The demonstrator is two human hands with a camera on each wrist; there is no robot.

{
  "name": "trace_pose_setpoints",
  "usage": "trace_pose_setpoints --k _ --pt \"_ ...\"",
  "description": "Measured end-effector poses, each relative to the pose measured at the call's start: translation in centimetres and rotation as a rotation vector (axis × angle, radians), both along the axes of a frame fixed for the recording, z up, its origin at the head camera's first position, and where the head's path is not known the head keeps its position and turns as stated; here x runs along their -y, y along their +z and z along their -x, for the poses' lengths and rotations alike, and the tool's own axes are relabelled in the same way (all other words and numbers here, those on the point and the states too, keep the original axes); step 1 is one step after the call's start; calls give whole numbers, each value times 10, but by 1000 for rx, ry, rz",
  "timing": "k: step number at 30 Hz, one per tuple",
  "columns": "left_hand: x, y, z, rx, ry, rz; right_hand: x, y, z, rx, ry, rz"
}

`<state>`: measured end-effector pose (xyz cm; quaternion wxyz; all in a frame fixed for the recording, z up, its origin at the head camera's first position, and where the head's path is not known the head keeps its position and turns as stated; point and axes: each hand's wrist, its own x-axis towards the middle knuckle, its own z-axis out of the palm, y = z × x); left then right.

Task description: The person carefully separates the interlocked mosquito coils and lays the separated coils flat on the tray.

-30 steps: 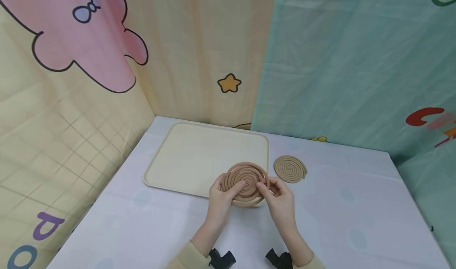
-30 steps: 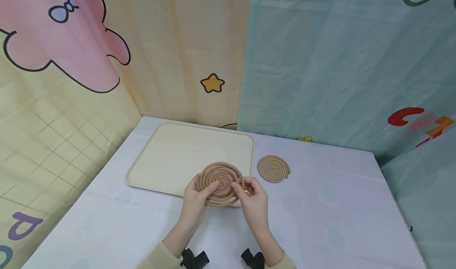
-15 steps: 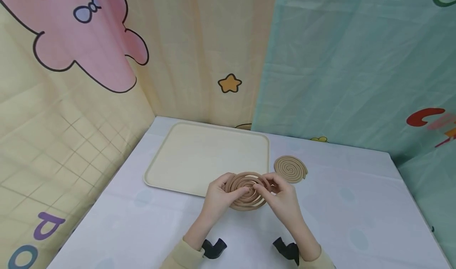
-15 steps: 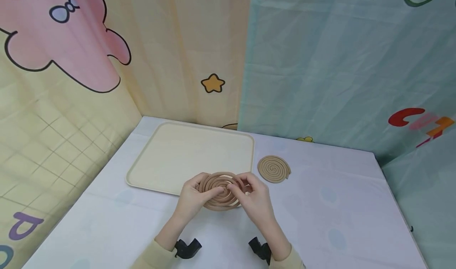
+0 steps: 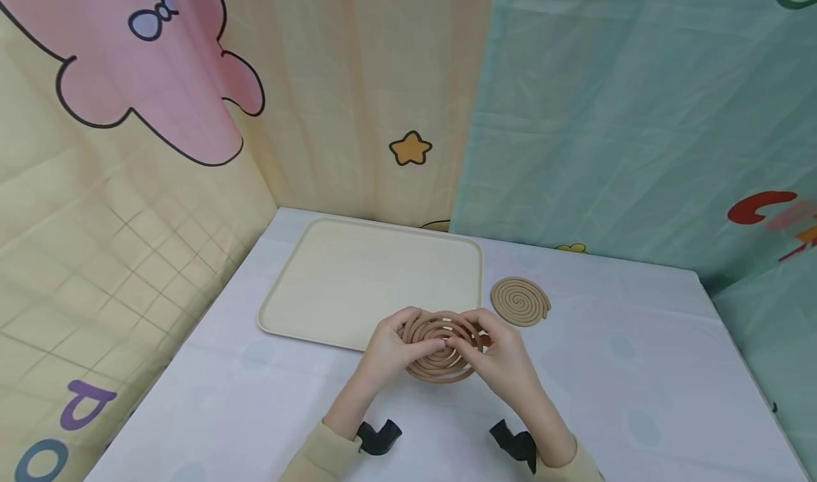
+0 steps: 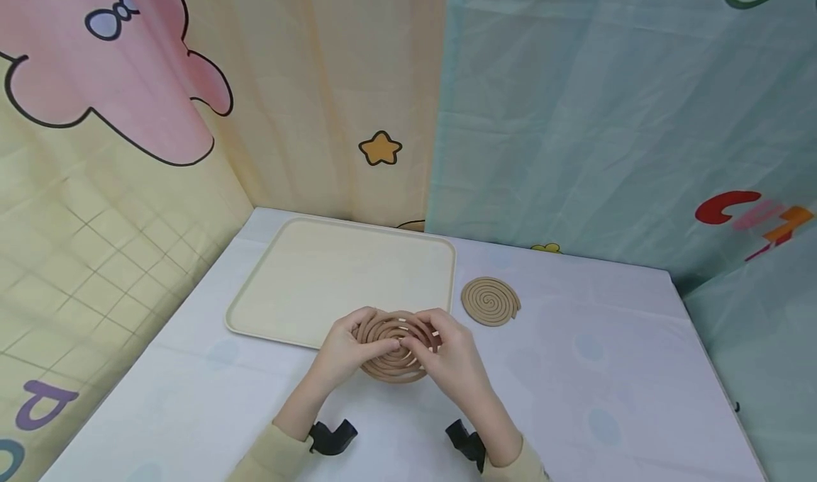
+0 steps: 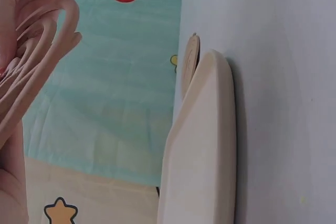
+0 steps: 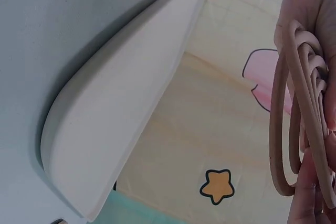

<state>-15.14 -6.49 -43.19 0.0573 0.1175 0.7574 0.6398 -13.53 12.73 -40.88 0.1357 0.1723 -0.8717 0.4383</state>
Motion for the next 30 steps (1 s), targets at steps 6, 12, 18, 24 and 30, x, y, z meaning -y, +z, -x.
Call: trace_pose_setpoints --k 6,12,18,24,30 --pt "-4 -10 5 178 -16 -222 3 -5 3 60 -63 83" --pt "-10 -16 6 349 -11 -595 6 -11 3 248 -73 281" --pt "-10 -19 4 406 -34 -670 4 -11 3 342 -69 295" --pt "3 -18 7 442 -225 -636 -7 -6 6 311 55 174" --pt "12 -18 13 546 -350 -490 -13 -5 8 194 255 -19"
